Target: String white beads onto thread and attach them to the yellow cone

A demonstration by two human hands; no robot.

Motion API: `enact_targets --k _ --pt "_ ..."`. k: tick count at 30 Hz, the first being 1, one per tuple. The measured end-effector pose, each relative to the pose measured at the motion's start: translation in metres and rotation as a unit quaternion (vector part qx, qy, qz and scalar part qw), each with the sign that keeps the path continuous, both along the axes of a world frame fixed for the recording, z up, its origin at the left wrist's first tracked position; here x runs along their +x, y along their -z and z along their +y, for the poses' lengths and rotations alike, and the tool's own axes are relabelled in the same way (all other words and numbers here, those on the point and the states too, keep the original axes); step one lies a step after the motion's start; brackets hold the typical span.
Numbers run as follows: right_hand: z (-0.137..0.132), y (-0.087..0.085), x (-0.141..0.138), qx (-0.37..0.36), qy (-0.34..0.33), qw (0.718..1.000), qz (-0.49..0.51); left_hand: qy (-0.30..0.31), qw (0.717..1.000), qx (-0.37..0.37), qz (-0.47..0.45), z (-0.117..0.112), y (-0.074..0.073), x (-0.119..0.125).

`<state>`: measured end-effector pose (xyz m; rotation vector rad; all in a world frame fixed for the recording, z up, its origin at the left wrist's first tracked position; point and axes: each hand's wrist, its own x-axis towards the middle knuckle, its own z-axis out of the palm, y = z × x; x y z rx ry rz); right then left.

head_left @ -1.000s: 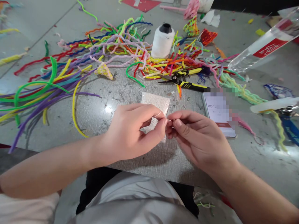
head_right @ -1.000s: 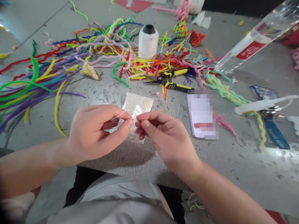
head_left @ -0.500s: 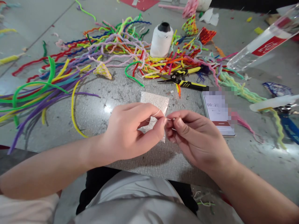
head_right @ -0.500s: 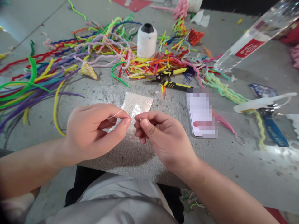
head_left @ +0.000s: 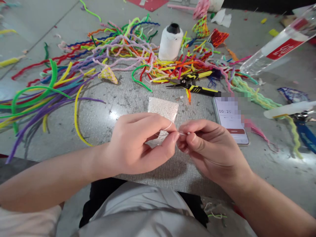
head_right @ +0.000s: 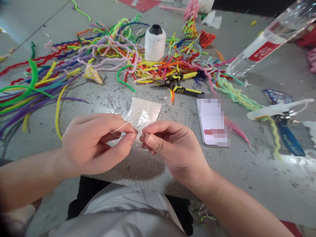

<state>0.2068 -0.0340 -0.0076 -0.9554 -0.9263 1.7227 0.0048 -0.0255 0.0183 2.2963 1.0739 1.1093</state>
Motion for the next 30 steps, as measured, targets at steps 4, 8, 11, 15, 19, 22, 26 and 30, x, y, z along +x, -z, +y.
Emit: enact_targets --k 4,8,11,15,19,22,26,30 --pt "-0.001 -0.001 0.0 0.011 0.008 1.0 -0.005 -0.008 1.0 -0.017 0.007 -0.002 -0.003 0.0" --pt "-0.001 -0.001 -0.002 0.032 0.028 0.999 -0.001 0.0 1.0 -0.006 0.009 -0.002 -0.005 0.0" --pt "-0.002 -0.001 -0.003 0.043 0.05 0.998 -0.01 0.01 1.0 0.011 0.006 -0.001 -0.006 -0.001" --pt "-0.006 -0.003 -0.003 0.078 0.074 0.993 -0.045 0.014 1.0 0.019 0.014 -0.001 -0.006 -0.002" --pt "-0.011 -0.007 -0.003 0.16 0.119 0.971 -0.129 0.025 0.999 0.021 0.013 -0.001 -0.005 -0.003" --pt "-0.011 -0.005 -0.003 0.231 0.139 0.947 -0.176 0.045 0.997 0.064 -0.006 0.0 -0.001 -0.003" --pt "-0.009 0.001 -0.002 0.296 0.135 0.929 -0.179 0.058 0.994 0.096 -0.015 0.002 0.003 -0.004" --pt "-0.008 0.002 -0.001 0.298 0.127 0.93 -0.172 0.052 0.996 0.075 0.001 0.001 0.002 -0.005"
